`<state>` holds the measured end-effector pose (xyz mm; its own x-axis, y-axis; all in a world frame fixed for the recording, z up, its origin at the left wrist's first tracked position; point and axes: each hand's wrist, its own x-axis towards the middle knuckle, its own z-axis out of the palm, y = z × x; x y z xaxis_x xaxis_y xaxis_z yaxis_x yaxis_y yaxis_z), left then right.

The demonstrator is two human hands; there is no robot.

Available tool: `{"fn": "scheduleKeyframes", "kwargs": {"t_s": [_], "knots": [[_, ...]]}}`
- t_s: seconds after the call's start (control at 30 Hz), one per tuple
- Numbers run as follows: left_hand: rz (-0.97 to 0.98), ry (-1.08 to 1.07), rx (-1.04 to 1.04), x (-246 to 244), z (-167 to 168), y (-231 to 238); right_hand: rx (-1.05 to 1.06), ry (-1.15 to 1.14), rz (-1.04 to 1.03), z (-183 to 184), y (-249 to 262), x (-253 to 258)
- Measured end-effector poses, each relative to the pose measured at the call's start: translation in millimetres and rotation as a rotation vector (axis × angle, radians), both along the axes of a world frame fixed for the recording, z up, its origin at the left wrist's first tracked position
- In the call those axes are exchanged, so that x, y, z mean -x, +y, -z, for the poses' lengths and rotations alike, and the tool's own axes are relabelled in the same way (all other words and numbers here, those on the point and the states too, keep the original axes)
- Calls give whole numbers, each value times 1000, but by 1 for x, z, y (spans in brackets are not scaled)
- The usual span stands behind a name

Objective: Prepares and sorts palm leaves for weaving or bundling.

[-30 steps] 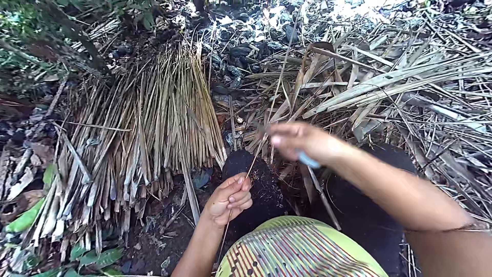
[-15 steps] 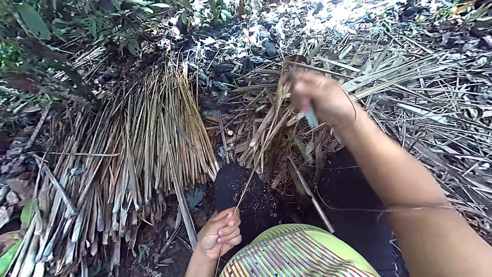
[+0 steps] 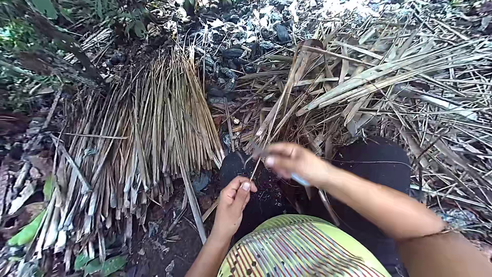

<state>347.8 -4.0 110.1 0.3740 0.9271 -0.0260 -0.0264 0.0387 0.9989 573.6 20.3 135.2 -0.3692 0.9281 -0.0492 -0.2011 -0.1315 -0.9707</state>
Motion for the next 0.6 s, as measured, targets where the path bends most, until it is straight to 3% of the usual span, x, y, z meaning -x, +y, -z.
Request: {"fn": "scheduleKeyframes", "kwargs": {"t_s": [0.1, 0.17, 0.23, 0.33, 0.37, 0.5, 0.6], "knots": [[33, 4, -17, 6, 0, -5, -88, 155, 250, -14, 31, -33], [35, -3, -35, 6, 1, -4, -100, 209, 295, -15, 34, -34], [16, -15, -29, 4, 3, -1, -32, 138, 160, -6, 17, -17], [28, -67, 3, 3, 2, 3, 74, 87, -213, 10, -2, 10], [54, -96, 31, 5, 2, 3, 63, 91, -214, 8, 0, 7], [154, -182, 177, 18, 9, -1, -155, 165, 176, -15, 37, -45], [141, -70, 75, 13, 13, 0, -191, 195, 228, -16, 43, -45]]}}
